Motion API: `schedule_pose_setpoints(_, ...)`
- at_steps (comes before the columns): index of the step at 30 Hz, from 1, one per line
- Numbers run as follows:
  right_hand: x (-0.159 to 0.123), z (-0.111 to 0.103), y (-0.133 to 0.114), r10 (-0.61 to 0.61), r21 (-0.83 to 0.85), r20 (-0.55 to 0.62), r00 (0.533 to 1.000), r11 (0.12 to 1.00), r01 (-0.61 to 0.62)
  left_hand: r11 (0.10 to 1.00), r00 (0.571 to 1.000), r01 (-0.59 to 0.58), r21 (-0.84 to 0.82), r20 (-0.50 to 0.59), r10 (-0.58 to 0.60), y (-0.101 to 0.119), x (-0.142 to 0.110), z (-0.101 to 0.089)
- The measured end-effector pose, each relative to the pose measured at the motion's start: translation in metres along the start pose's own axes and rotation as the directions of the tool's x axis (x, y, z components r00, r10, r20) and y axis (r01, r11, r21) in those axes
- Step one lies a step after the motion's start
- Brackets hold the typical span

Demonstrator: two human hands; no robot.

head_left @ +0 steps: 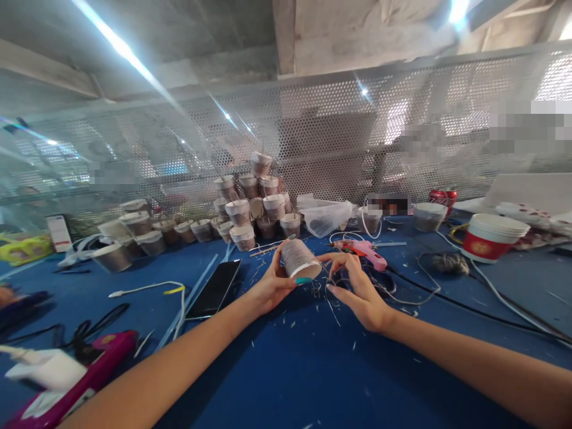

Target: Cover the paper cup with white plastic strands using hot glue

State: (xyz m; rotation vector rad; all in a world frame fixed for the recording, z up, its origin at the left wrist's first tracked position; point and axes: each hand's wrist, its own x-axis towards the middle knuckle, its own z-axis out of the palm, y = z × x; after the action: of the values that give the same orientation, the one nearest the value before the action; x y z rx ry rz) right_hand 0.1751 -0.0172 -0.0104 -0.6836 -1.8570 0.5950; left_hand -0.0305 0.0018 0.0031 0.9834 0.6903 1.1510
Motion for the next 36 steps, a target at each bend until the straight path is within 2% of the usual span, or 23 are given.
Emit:
schedule_pose_setpoints(4, 0.001, 0.001, 0.008, 0.045, 0.073, -0.060, 0.997, 0.996, -0.041, 0.998, 0.998, 0.057, -0.014, -0.023, -0.057, 0.002, -0.001, -0.004)
schedule_pose_setpoints(7, 0.001, 0.001, 0.008, 0.032, 0.083, -0.012, 0.999, 0.996, -0.031, 0.995, 0.996, 0.083, -0.059, -0.031, -0.085, 0.002, -0.001, -0.004)
schedule_pose_setpoints(10, 0.000, 0.001, 0.006, -0.017, 0.097, 0.042, 0.999, 0.995, 0.013, 0.998, 0.998, 0.042, -0.051, -0.037, -0.044, -0.002, 0.001, -0.001)
schedule_pose_setpoints(12, 0.000, -0.001, 0.008, -0.056, 0.008, -0.038, 0.998, 0.998, 0.057, 1.000, 0.997, -0.013, -0.002, -0.079, 0.013, -0.004, 0.002, 0.001)
schedule_pose_setpoints(14, 0.004, -0.006, 0.013, -0.096, -0.235, -0.201, 0.975, 0.971, 0.047, 0.998, 0.992, -0.050, 0.026, -0.113, 0.053, -0.005, 0.003, 0.002)
schedule_pose_setpoints(16, 0.011, -0.015, 0.020, -0.109, -0.539, -0.337, 0.935, 0.837, -0.097, 0.999, 0.991, -0.049, 0.018, -0.122, 0.051, -0.005, 0.004, 0.003)
schedule_pose_setpoints(18, 0.018, -0.027, 0.027, -0.023, -0.739, -0.382, 0.924, 0.608, -0.290, 1.000, 0.994, -0.019, -0.013, -0.104, 0.017, -0.002, 0.003, 0.002)
schedule_pose_setpoints(20, 0.024, -0.038, 0.031, 0.117, -0.832, -0.375, 0.920, 0.395, -0.389, 0.999, 0.997, 0.019, -0.046, -0.072, -0.022, 0.000, 0.001, 0.002)
schedule_pose_setpoints(21, 0.026, -0.042, 0.033, 0.205, -0.847, -0.372, 0.905, 0.324, -0.421, 0.998, 0.998, 0.034, -0.061, -0.053, -0.037, 0.001, 0.000, 0.001)
schedule_pose_setpoints(23, 0.027, -0.049, 0.037, 0.383, -0.848, -0.357, 0.852, 0.251, -0.468, 0.995, 0.998, 0.056, -0.081, -0.024, -0.058, 0.003, -0.001, 0.001)
schedule_pose_setpoints(25, 0.027, -0.053, 0.041, 0.512, -0.831, -0.329, 0.793, 0.242, -0.501, 0.994, 0.997, 0.074, -0.080, -0.020, -0.075, 0.003, -0.003, 0.002)
schedule_pose_setpoints(27, 0.027, -0.054, 0.044, 0.557, -0.819, -0.306, 0.772, 0.260, -0.512, 0.994, 0.994, 0.091, -0.052, -0.055, -0.094, 0.004, -0.005, 0.005)
schedule_pose_setpoints(30, 0.029, -0.056, 0.045, 0.533, -0.825, -0.306, 0.789, 0.265, -0.499, 0.995, 0.986, 0.101, -0.007, -0.130, -0.101, 0.005, -0.006, 0.010)
schedule_pose_setpoints(33, 0.032, -0.057, 0.040, 0.458, -0.825, -0.350, 0.818, 0.264, -0.500, 0.999, 0.983, 0.053, -0.007, -0.175, -0.053, 0.005, -0.004, 0.012)
schedule_pose_setpoints(36, 0.033, -0.052, 0.032, 0.343, -0.762, -0.415, 0.843, 0.374, -0.528, 1.000, 0.981, -0.008, 0.002, -0.194, 0.008, 0.004, -0.001, 0.010)
